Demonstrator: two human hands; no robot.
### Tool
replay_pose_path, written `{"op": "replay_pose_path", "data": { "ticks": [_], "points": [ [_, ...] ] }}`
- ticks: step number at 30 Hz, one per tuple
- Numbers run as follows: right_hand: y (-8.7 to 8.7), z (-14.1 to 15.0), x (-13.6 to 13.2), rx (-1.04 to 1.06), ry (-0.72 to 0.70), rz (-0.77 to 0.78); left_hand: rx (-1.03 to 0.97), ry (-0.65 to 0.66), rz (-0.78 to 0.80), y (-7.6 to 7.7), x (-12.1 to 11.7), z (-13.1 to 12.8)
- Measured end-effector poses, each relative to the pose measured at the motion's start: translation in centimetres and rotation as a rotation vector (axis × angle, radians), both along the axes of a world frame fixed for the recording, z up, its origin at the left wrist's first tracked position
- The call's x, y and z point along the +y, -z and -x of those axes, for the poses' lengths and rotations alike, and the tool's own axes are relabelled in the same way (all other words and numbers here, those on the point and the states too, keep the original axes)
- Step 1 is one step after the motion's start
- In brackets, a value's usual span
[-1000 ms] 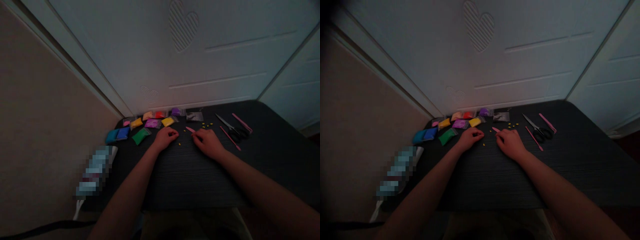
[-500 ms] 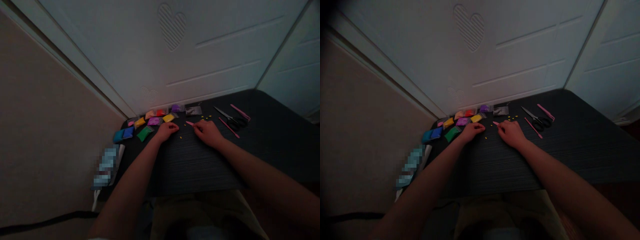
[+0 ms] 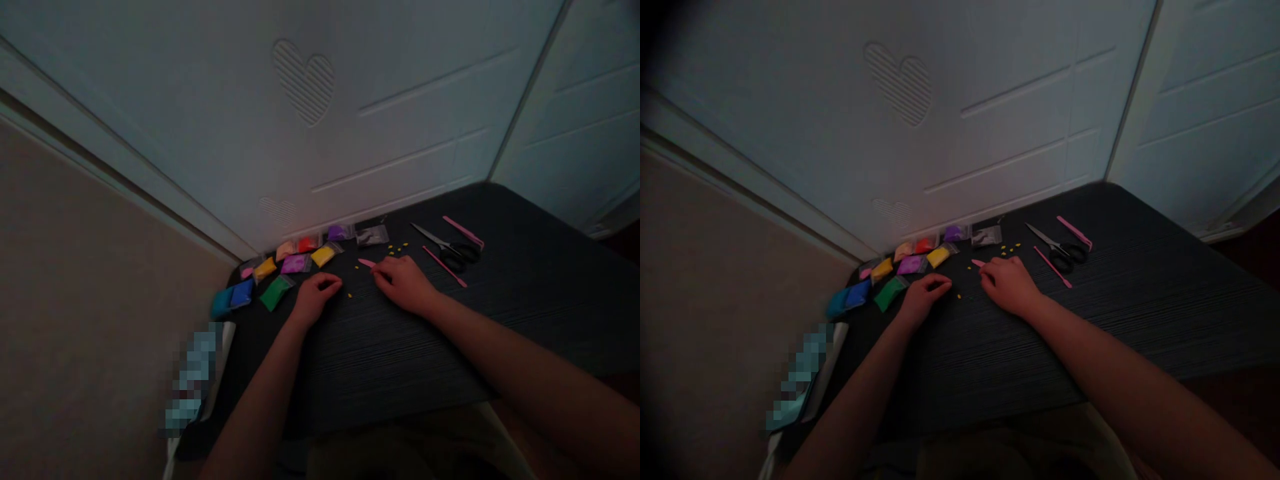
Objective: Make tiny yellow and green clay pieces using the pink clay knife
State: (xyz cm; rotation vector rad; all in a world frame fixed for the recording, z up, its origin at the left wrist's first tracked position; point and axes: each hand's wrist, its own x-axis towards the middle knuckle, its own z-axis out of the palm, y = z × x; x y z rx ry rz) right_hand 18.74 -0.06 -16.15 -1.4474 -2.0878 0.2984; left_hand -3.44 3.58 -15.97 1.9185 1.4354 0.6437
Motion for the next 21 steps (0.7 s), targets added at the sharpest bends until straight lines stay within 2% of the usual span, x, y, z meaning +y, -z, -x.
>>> {"op": "replay_pose_path", "data": {
  "ticks": [6, 14, 21],
  "points": [
    [-0.2, -0.2, -0.1, 0.015, 0.011, 0.021, 0.034, -0.022, -0.037, 0.3, -0.4, 0.3],
    [-0.7, 0.3, -0.2, -0.017, -0.028, 0.086, 0.118, 0.06, -0.159, 0.6, -0.1, 0.4],
    [-1.1, 1.0, -0.9, -0.075, -0.162, 0.194, 0.033, 0.079, -0.147, 0.4, -0.1, 0.5]
  ]
}}
